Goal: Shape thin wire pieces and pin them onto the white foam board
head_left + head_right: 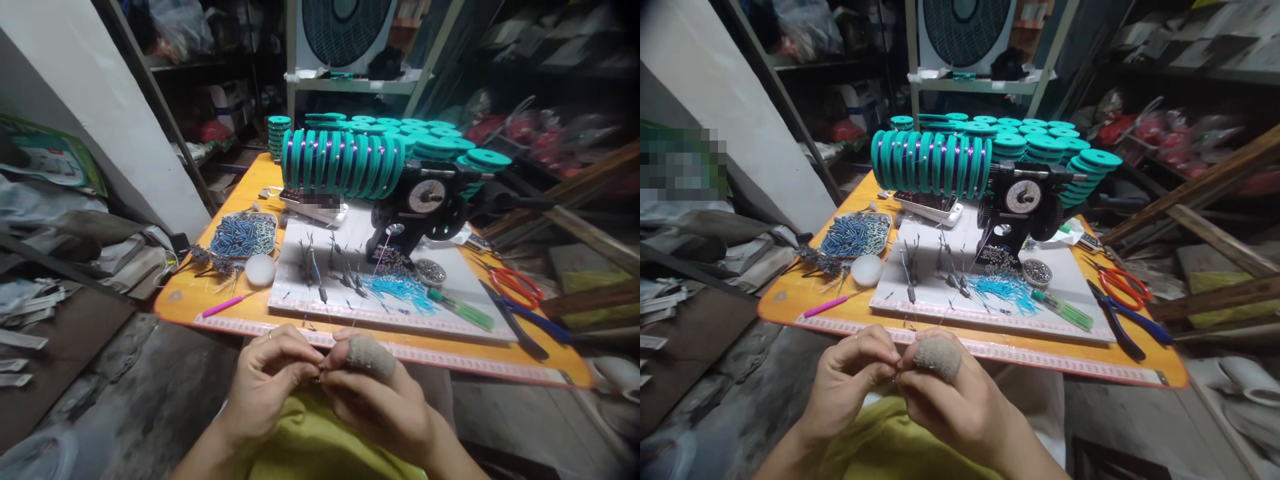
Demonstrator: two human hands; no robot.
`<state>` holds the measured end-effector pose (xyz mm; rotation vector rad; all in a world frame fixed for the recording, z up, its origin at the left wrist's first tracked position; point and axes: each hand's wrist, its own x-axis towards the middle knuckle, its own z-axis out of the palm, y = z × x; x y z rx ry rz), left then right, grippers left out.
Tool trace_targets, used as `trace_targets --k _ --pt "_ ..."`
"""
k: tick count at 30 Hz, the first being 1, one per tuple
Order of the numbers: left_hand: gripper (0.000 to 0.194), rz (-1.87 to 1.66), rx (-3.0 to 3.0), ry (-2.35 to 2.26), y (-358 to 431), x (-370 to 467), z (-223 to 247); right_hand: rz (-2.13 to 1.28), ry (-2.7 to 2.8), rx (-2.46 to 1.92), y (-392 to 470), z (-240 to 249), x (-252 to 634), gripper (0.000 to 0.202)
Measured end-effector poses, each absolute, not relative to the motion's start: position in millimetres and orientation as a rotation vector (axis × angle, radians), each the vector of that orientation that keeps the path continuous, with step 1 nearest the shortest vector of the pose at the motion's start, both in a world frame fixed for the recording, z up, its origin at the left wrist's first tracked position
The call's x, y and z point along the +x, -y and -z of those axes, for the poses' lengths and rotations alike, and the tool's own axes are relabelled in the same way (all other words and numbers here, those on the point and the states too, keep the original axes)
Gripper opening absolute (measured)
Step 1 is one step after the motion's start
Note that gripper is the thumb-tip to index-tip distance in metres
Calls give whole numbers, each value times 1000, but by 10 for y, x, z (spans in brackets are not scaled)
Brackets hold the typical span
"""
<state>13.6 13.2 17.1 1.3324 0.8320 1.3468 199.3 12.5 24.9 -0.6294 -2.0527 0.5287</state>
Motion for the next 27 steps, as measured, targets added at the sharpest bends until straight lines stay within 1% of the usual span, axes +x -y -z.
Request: trace_targets --k 4,8,10,13,15,17,20,23,25,27 --pt "10 -1499 1270 -851 -67 25 -132 -421 2041 -571 -131 -262 1768 20" --pt "15 -1688 1299 -853 -11 -71 -57 -391 2022 -600 -125 -224 1646 26" --pt "18 -1705 1470 -1076 -35 -169 -30 -370 2028 -599 -131 -208 1640 27" --pt "17 -1585 1915 -1664 -145 -391 -18 -367 2038 -608 -145 -174 1662 28" --pt "17 -1358 2111 -1983 -238 -542 -26 -369 2026 -625 -152 -145 1675 29" --pt "20 -1108 2197 -2157 -327 -654 -40 -364 2010 -643 -155 -123 1678 29" --pt "18 -830 2252 -2240 -427 -747 -61 -366 2000 -639 -155 -123 1675 28" --pt "16 -700 2270 -2197 -437 -806 -70 -365 1988 -656 -145 -146 1687 28" --pt "17 -759 2227 -2154 -365 -820 -66 -359 1952 -701 -132 -154 1698 28" --pt "17 -949 2070 -2067 -228 -770 -56 -413 1880 -760 -117 -150 1699 27"
